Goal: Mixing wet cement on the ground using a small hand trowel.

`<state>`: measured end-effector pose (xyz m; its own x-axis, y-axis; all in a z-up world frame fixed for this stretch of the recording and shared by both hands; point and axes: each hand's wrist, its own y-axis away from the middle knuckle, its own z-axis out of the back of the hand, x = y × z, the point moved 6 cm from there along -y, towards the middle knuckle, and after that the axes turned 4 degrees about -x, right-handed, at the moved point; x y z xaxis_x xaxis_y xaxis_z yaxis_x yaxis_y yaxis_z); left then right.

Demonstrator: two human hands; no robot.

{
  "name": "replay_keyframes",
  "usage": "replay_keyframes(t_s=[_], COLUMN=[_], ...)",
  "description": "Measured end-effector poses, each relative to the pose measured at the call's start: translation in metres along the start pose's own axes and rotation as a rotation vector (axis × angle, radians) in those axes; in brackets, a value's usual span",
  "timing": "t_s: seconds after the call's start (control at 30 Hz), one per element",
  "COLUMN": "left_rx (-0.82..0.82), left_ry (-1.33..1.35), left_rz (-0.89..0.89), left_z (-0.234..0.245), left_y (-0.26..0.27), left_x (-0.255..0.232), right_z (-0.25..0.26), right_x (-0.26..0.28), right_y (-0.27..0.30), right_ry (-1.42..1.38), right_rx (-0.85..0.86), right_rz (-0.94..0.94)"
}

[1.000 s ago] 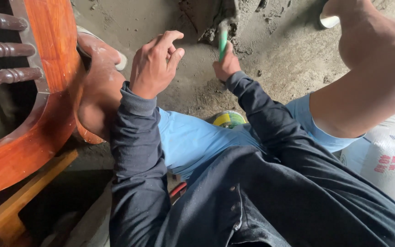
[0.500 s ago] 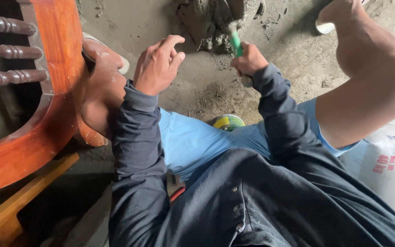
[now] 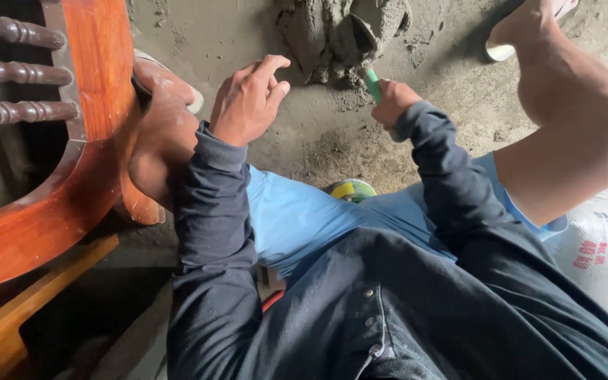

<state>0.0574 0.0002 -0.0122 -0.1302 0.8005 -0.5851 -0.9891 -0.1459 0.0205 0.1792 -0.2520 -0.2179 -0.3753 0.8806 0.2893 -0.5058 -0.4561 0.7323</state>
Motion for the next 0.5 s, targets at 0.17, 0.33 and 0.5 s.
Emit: replay_keyframes(t_s=[0.17, 0.33, 0.5], left_rx=[-0.061, -0.056, -0.048], left_ry=[-0.008, 0.013, 0.002], left_rz=[-0.043, -0.012, 0.004], left_z=[0.008, 0.005, 0.003], left_y=[-0.002, -0.002, -0.003], left_x=[-0.006, -0.003, 0.006], right_z=[0.057, 0.028, -0.042], right_x=[0.045, 0.075, 0.067], right_y=[0.084, 0.054, 0.027], right_ry=[-0.391, -0.139, 0.171], right_rx=[-0.145, -0.098, 0.031], right_rz=[0.026, 0.06, -0.016])
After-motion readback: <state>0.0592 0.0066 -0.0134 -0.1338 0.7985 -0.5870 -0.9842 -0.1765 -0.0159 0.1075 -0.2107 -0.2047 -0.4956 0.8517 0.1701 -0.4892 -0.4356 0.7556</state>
